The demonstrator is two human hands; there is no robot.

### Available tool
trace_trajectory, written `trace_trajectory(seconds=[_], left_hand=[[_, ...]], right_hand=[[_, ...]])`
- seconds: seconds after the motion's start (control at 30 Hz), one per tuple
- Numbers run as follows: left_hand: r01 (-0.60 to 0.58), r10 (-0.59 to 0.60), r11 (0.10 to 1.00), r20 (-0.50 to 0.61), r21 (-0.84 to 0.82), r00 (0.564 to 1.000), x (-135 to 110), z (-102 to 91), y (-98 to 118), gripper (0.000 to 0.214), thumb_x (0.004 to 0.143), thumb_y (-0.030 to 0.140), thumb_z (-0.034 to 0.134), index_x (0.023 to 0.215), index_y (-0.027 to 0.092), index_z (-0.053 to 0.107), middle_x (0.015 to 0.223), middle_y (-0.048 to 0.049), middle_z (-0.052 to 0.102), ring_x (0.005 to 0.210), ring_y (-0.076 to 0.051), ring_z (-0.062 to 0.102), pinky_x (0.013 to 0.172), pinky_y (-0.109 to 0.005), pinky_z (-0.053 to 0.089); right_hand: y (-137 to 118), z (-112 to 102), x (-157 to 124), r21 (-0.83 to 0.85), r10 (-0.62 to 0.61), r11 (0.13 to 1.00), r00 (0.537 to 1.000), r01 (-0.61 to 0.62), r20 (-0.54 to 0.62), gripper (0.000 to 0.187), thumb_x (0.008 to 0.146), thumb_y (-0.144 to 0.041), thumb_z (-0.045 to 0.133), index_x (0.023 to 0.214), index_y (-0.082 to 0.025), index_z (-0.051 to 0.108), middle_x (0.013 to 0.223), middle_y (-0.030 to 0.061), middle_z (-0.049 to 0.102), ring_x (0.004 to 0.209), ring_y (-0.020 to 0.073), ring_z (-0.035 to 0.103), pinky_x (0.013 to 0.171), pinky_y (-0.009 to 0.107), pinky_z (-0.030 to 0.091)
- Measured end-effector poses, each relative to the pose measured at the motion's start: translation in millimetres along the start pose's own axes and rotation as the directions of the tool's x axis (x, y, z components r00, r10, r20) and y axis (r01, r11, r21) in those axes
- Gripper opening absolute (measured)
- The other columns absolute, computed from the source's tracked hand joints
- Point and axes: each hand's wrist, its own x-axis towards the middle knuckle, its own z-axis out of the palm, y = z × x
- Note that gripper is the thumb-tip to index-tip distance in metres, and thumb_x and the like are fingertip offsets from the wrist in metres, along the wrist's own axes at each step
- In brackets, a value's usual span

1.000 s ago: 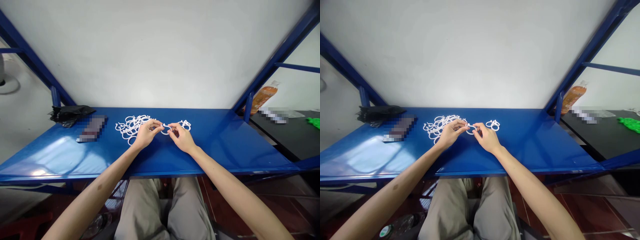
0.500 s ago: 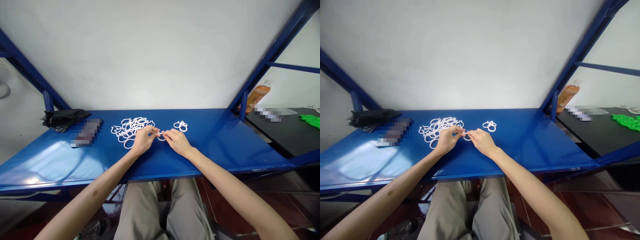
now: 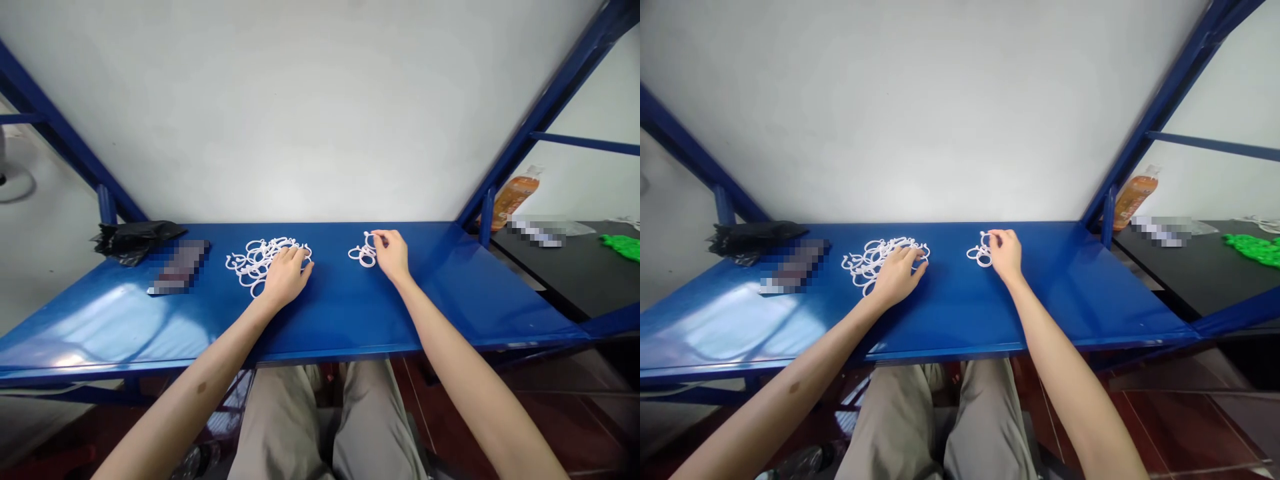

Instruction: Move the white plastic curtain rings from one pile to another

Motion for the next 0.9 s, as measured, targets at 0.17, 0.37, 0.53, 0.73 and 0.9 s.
trace_trajectory(seconds=[0.17,0.37,0.53,0.73,0.9], left_hand=[[0.019,-0.023,0.981,0.018,0.194,1.000,-4.9,3.8,-5.3,0.019,0.096,0.031,0.053,0.100,0.019,0.067,0.102,-0.0158,0.068,0.103,-0.036,0.057,0.088,-0.049,0.045],[0.006,-0.023,0.979,0.077,0.205,0.997,-6.3,6.3,-2.7,0.016,0.095,0.028,0.054,0.095,0.019,0.067,0.098,-0.0146,0.068,0.103,-0.036,0.057,0.086,-0.049,0.044],[-0.032,0.017,0.982,0.082,0.186,0.997,-6.4,7.1,-2.6,0.016,0.096,0.024,0.052,0.092,0.022,0.068,0.096,-0.0121,0.069,0.100,-0.033,0.058,0.083,-0.046,0.044],[-0.041,0.030,0.992,0.101,0.118,0.994,-7.3,5.8,-2.4,0.018,0.096,0.022,0.051,0.092,0.022,0.068,0.096,-0.0116,0.069,0.099,-0.032,0.057,0.081,-0.044,0.043],[-0.051,0.041,0.992,0.089,0.113,0.995,-7.6,4.0,0.4,0.017,0.097,0.021,0.051,0.090,0.022,0.066,0.095,-0.0099,0.070,0.097,-0.030,0.057,0.081,-0.043,0.042]], right_hand=[[37.3,2.1,26.3,-0.027,0.267,0.964,0.953,-0.266,0.143,0.023,0.084,-0.026,0.061,0.098,-0.018,0.077,0.099,0.0088,0.078,0.092,0.0237,0.071,0.090,0.039,0.052],[30.3,12.7,28.0,-0.054,0.214,0.977,0.934,-0.208,0.286,0.018,0.082,-0.027,0.062,0.090,-0.020,0.077,0.092,0.0058,0.079,0.086,0.0216,0.071,0.081,0.034,0.053],[24.0,8.6,24.8,-0.062,0.165,0.986,0.926,-0.153,0.339,0.024,0.087,-0.031,0.057,0.093,-0.023,0.079,0.095,0.0039,0.079,0.088,0.0219,0.071,0.084,0.035,0.052],[24.5,6.3,21.3,-0.005,0.123,0.992,0.934,-0.128,0.335,0.025,0.089,-0.034,0.057,0.094,-0.023,0.078,0.093,0.0041,0.080,0.087,0.0223,0.072,0.083,0.035,0.052],[25.6,6.3,19.2,0.014,0.111,0.993,0.955,-0.120,0.276,0.025,0.089,-0.035,0.058,0.098,-0.022,0.077,0.100,0.0055,0.078,0.092,0.0230,0.071,0.086,0.037,0.053]])
